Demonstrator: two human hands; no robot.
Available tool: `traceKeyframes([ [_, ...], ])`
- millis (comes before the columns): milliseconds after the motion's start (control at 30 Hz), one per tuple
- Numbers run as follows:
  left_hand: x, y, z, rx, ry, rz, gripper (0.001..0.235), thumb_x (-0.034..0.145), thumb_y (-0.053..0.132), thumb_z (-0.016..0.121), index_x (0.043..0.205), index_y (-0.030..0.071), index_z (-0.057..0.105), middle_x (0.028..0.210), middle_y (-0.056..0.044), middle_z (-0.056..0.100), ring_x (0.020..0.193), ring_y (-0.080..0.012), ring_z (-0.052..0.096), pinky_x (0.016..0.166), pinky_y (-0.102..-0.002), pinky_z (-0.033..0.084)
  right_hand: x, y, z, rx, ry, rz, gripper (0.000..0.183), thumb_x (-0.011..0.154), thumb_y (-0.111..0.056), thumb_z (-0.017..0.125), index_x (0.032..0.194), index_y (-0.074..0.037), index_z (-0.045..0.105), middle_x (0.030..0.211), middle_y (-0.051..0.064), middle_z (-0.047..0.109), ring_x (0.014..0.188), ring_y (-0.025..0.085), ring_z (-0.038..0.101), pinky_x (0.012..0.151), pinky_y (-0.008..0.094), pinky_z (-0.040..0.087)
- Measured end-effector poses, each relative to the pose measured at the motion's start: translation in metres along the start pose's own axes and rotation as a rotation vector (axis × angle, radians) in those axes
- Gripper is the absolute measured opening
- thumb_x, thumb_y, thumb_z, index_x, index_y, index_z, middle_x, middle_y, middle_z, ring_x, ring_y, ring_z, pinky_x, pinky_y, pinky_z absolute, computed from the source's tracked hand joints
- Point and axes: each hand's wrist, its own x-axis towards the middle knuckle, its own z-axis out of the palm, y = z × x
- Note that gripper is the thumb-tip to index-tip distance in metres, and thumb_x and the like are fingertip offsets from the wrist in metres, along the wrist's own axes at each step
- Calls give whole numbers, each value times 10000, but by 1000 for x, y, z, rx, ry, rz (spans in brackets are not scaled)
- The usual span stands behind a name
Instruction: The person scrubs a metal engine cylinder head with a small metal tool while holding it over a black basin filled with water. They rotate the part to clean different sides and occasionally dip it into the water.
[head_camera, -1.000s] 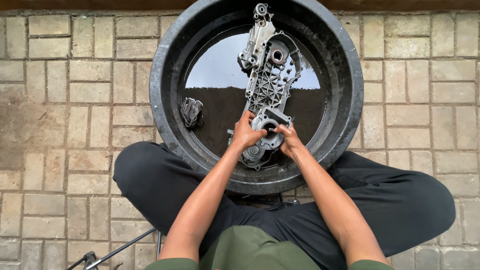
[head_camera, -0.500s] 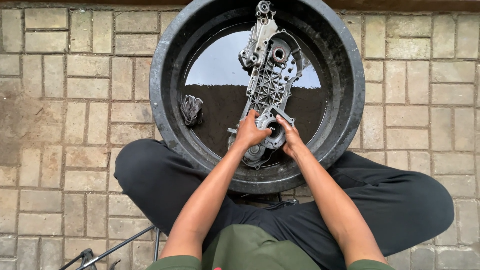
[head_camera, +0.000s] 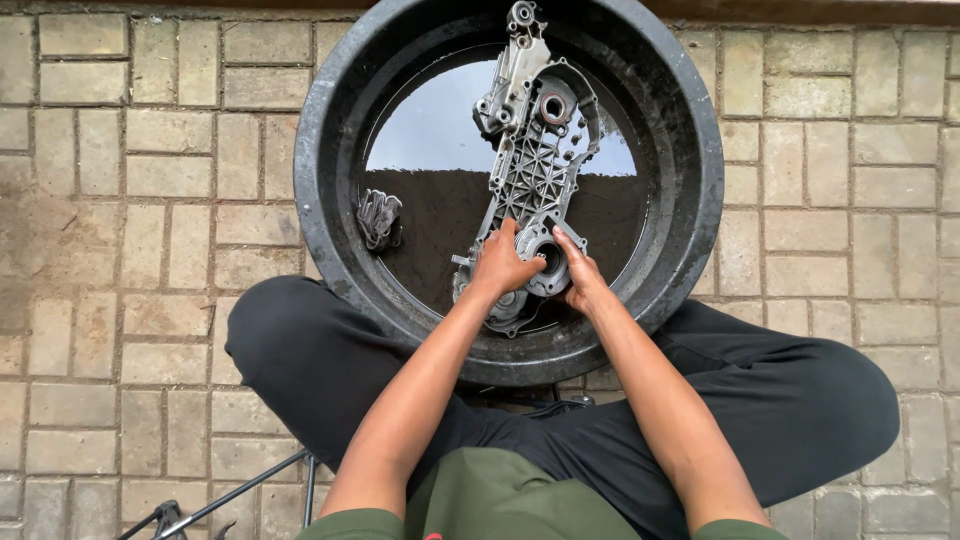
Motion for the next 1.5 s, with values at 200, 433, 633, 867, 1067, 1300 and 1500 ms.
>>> traceKeyframes([
  [200,3,-1,-7,89,-52,-2,700,751,475,750,1301,110,517,1263,-231,608,1234,-456,595,1044,-555,483,10,-2,-10,-227,55,-66,1127,737,-601,919,1432,114,393,1316,349,535,1108,465,644,834,728,544],
  [433,6,3,-45,-275,-33,-90,798,752,590,758,1344,78,597,1204,-261,654,1212,-425,626,1016,-494,500,39,0,-31,-595,320,-236,1082,753,-893,733,1255,39,508,1293,282,571,1181,447,623,826,551,626],
  [633,60,-47,-93,-1497,63,1,858,930,604,560,1527,39,310,1448,-340,429,1309,-459,498,1052,-600,462,77,0,-24,-511,376,-1016,450,1058,-376,684,793,-126,419,705,102,553,709,264,579,732,406,450],
  [867,124,-127,-90,-1958,236,-27,855,849,712,628,1437,132,407,1301,-244,553,1162,-402,592,1030,-591,487,40,12,124,-579,-132,-674,449,1008,-402,606,663,-126,686,510,46,567,481,195,541,539,332,465],
  [1067,179,-191,-70,-1991,334,-124,741,856,648,673,1383,167,476,1317,-210,574,1163,-397,608,1082,-595,453,182,56,181,-950,-120,-406,409,995,-321,498,708,-200,764,548,40,678,455,211,685,411,330,529],
  [1300,204,-201,-71,-1985,369,-93,564,882,611,655,1249,193,563,1274,-170,607,1166,-367,624,1085,-557,425,197,63,189,-1011,38,-248,445,949,-361,529,1110,-11,751,1109,213,734,1176,376,671,993,518,511],
  [1500,246,-224,-46,-1957,548,-90,540,912,623,625,1266,223,548,1213,-165,646,1067,-365,691,1037,-553,420,94,23,216,-652,-462,-92,340,920,-178,509,799,60,720,630,226,664,584,329,720,606,433,605],
])
